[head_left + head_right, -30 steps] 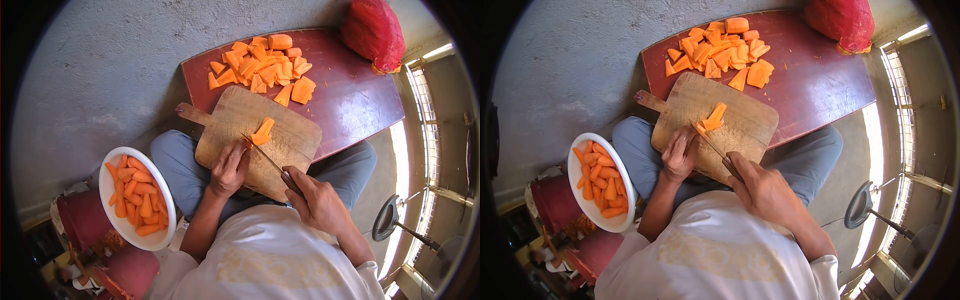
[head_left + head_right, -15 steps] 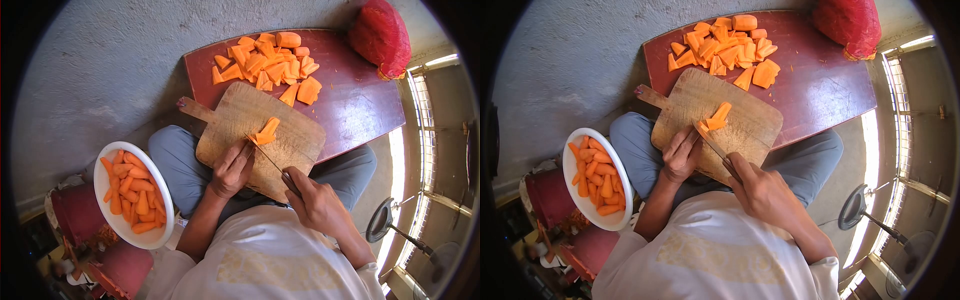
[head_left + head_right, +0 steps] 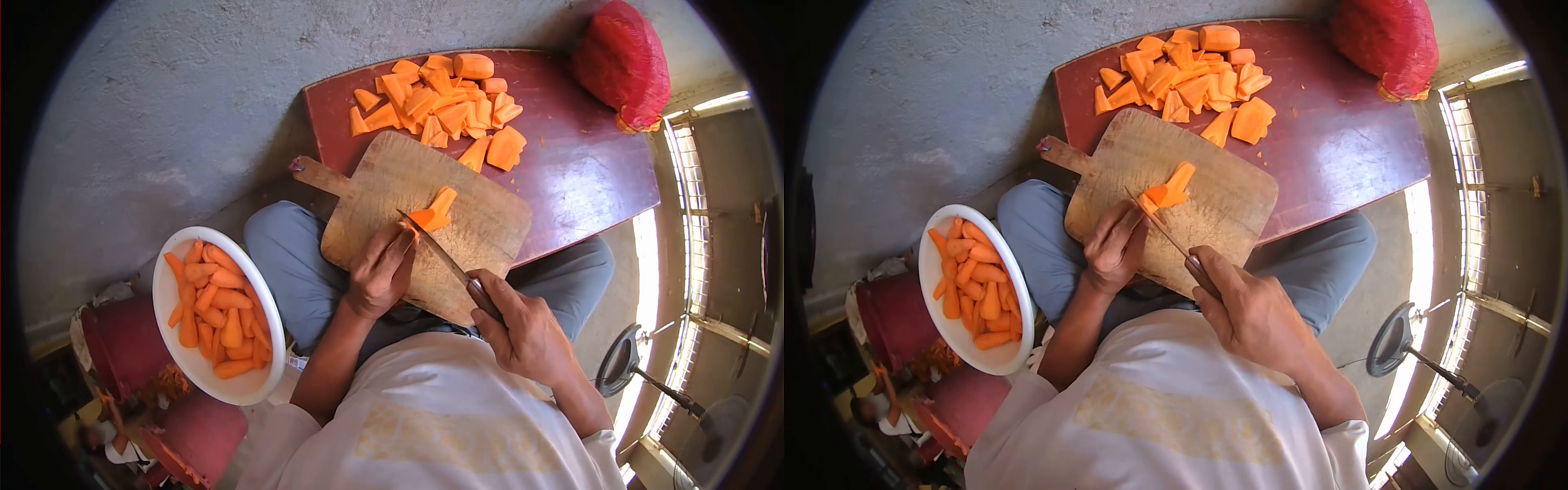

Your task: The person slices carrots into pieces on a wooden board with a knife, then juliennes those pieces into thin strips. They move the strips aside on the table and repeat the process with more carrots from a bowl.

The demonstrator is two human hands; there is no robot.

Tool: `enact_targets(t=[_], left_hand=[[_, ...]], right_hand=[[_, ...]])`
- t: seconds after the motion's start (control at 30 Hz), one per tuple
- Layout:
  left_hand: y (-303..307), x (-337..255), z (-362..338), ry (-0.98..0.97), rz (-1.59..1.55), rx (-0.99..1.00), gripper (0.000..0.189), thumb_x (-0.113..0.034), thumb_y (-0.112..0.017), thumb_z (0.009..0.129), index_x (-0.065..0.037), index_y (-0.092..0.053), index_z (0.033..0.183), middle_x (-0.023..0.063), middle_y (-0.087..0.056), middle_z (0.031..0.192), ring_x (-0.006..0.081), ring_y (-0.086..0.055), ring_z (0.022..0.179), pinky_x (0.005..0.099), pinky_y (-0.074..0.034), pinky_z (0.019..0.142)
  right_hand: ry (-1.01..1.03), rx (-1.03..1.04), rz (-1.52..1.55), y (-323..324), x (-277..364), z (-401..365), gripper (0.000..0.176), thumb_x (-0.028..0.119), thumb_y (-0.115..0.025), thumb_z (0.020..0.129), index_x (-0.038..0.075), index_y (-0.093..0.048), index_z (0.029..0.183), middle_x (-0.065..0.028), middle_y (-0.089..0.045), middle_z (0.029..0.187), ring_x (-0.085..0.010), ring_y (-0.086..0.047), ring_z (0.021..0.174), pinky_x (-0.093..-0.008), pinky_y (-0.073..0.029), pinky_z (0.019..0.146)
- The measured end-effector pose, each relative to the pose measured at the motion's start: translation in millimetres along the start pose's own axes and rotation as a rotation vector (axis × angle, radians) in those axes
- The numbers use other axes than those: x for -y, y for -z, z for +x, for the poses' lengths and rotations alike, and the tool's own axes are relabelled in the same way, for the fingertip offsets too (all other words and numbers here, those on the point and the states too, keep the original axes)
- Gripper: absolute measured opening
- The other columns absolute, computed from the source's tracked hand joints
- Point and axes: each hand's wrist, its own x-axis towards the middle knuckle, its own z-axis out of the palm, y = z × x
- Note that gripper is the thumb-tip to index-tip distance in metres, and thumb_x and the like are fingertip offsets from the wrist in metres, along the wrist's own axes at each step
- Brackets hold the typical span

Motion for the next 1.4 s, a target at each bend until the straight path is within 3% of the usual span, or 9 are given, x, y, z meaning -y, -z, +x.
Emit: enact_targets(t=[0.27,0.67,0.97,1.4], left_hand=[[3,1,1,-0.001,0.002,0.012,0.038,0.011,-0.083,0.089,0.004,-0.074,0.125,0.0198,-0.075,0.117,0.0363,-0.079,0.095,0.0411,-0.066,0.078],[2,1,0,-0.008,0.051,-0.010,0.034,0.011,-0.084,0.090,0.005,-0.077,0.123,0.0191,-0.075,0.117,0.0363,-0.079,0.097,0.0415,-0.065,0.080],[-3,3,-5,0.045,-0.028,-0.041,0.037,0.019,-0.074,0.088,0.004,-0.076,0.122,0.0189,-0.075,0.116,0.0363,-0.079,0.098,0.0419,-0.065,0.080],[3,6,-5,0.026,-0.040,-0.017,0.042,0.020,-0.070,0.086,0.003,-0.078,0.124,0.0191,-0.076,0.114,0.0369,-0.078,0.097,0.0428,-0.064,0.081]], right_hand=[[-0.013,0.039,-0.059,-3,-1,1,0.052,0.010,-0.073,0.104,-0.005,-0.054,0.150,-0.0276,-0.077,0.117,-0.0474,-0.077,0.092,-0.0518,-0.063,0.076],[0.025,0.030,-0.062,-33,-35,33,0.045,0.010,-0.067,0.107,-0.002,-0.054,0.148,-0.0276,-0.075,0.104,-0.0502,-0.074,0.091,-0.0547,-0.059,0.076],[-0.035,0.011,-0.005,-3,4,9,0.043,0.009,-0.071,0.105,-0.004,-0.056,0.144,-0.0254,-0.077,0.114,-0.0459,-0.077,0.095,-0.0511,-0.062,0.078],[-0.058,0.045,0.004,-13,4,8,0.048,0.009,-0.070,0.105,-0.003,-0.053,0.148,-0.0274,-0.076,0.112,-0.0480,-0.076,0.094,-0.0549,-0.061,0.078]])
